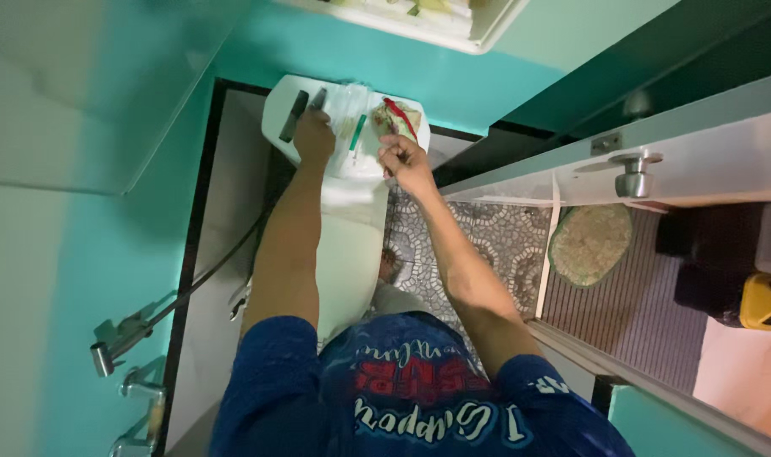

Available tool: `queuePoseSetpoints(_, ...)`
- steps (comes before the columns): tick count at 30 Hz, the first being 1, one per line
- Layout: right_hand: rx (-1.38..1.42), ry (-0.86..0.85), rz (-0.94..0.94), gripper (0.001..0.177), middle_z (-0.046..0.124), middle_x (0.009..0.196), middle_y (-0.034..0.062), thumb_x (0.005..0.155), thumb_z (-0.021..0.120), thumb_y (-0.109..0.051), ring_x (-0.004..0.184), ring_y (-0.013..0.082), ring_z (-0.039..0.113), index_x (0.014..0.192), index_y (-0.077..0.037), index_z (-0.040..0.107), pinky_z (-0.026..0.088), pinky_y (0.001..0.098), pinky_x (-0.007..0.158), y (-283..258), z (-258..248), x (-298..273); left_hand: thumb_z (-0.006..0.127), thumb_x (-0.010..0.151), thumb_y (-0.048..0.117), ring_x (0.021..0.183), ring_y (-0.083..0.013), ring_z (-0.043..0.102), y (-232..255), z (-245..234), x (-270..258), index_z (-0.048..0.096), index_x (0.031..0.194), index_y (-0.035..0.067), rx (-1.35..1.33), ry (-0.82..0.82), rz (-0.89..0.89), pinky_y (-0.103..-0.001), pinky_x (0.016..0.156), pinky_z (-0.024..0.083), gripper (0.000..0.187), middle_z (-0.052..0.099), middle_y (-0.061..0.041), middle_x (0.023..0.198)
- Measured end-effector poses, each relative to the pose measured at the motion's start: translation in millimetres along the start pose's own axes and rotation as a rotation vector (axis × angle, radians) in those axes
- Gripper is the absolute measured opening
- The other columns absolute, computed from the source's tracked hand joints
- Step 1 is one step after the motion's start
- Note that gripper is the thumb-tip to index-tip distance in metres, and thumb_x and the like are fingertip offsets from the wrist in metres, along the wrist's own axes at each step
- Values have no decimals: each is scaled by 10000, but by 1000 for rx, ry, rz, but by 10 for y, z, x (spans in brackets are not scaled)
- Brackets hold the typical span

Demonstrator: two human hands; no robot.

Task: The person removes various toiletries from a wall-mounted medicine cabinet, wipes the interior shelves with a cloth, and then places the items back inside. The person handles items such as toothbrushes, toothpaste, and small boxes.

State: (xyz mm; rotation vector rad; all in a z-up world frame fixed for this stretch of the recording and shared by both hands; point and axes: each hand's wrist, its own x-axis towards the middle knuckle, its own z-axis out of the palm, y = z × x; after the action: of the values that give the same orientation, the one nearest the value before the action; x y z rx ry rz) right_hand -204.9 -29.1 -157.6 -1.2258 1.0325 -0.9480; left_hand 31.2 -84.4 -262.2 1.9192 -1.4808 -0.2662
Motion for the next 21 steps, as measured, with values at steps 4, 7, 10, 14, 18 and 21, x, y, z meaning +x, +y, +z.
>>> queuePoseSetpoints(4,-52,16,71,312,679,799,38,986,707,-133,636,96,606,1235,43,642,512,247,573,-8,-47,31,674,824,60,952,-378,675,20,108,5,777,955,125,96,-102,-102,-498,804,545,178,711,-152,1045)
queuePoseSetpoints(7,-13,18,95,308,676,799,40,985,707,-124,638,104,608,1239,38,639,512,250,576,-39,-15,53,675,869,79,946,-385,673,-2,52,-26,776,949,113,65,-23,7,-504,803,541,134,713,-167,1039)
queuePoseSetpoints(10,19,9,89,303,659,795,32,987,704,-112,655,107,620,1245,28,630,529,257,588,-134,33,108,697,879,92,911,-379,680,112,-151,-19,781,957,102,3,4,8,-486,780,546,115,724,-164,1014)
queuePoseSetpoints(14,107,8,92,303,643,764,20,974,671,-104,629,103,629,1247,14,617,518,252,565,-311,42,92,759,909,102,836,-310,711,562,-787,19,748,1031,55,-246,87,133,-426,768,567,131,730,-138,933)
queuePoseSetpoints(18,76,64,1,291,642,793,-1,999,663,-104,608,92,601,1255,32,634,509,253,562,-541,33,106,762,961,29,858,-282,700,1302,-1579,145,719,1091,47,-391,389,467,-395,777,556,138,753,-115,1021)
queuePoseSetpoints(21,89,60,-103,280,637,787,4,1031,660,-108,628,93,600,1269,37,638,508,251,590,-753,51,127,734,961,50,1038,-317,691,1841,-1995,427,722,1154,78,-370,426,645,-433,931,553,196,744,-103,1116)
